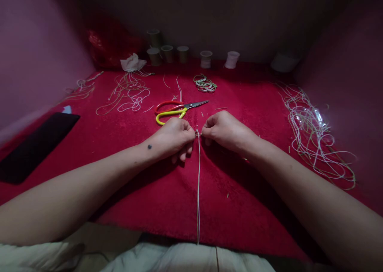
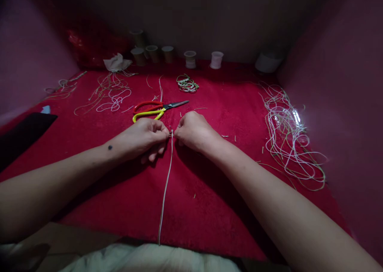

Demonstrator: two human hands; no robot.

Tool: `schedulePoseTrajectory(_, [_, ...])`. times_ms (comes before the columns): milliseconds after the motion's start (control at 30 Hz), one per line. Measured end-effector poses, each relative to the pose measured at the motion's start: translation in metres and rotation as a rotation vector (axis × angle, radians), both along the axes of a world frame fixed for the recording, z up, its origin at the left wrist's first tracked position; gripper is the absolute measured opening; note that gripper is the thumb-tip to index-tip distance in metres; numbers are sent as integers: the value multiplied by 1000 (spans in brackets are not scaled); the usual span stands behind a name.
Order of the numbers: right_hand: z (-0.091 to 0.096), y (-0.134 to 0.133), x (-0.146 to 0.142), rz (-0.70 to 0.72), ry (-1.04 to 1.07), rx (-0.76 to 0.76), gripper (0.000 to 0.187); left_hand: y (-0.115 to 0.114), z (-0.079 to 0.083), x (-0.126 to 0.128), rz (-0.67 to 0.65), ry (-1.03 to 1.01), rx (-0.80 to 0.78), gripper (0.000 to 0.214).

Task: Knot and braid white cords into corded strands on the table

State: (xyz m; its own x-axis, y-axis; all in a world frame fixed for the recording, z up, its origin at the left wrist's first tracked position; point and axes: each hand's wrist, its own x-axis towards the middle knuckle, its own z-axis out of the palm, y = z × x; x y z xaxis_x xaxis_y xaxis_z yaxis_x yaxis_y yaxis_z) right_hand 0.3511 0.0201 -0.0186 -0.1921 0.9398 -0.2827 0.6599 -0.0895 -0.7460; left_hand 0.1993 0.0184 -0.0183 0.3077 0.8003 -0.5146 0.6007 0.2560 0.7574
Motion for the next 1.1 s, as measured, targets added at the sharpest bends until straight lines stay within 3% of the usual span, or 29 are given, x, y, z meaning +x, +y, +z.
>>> schedulePoseTrajectory(300, [2,-3,0,-14,-14,-45,18,2,6,-1,1,-96,-97,25])
schedulePoseTrajectory(433, [2,-3,2,4,2,-57,17,-2,4,-1,3,-113,-57,22])
schedulePoseTrajectory(600, [1,-4,5,16,44,-76,16,-11,-4,-5,-17,-102,308,8])
schedulePoseTrajectory(733, [1,-5,5,10,61,-84,16,-16,-8,-5,-109,-46,549,12])
schedulePoseTrajectory(933, [-2,-3,5,3,30,-67,17,-10,-19,-1,-308,289,970,23])
schedulePoseTrajectory(1100, [-2,-3,6,24,-5,-54,16,-9,-25,0,-371,430,1005,25])
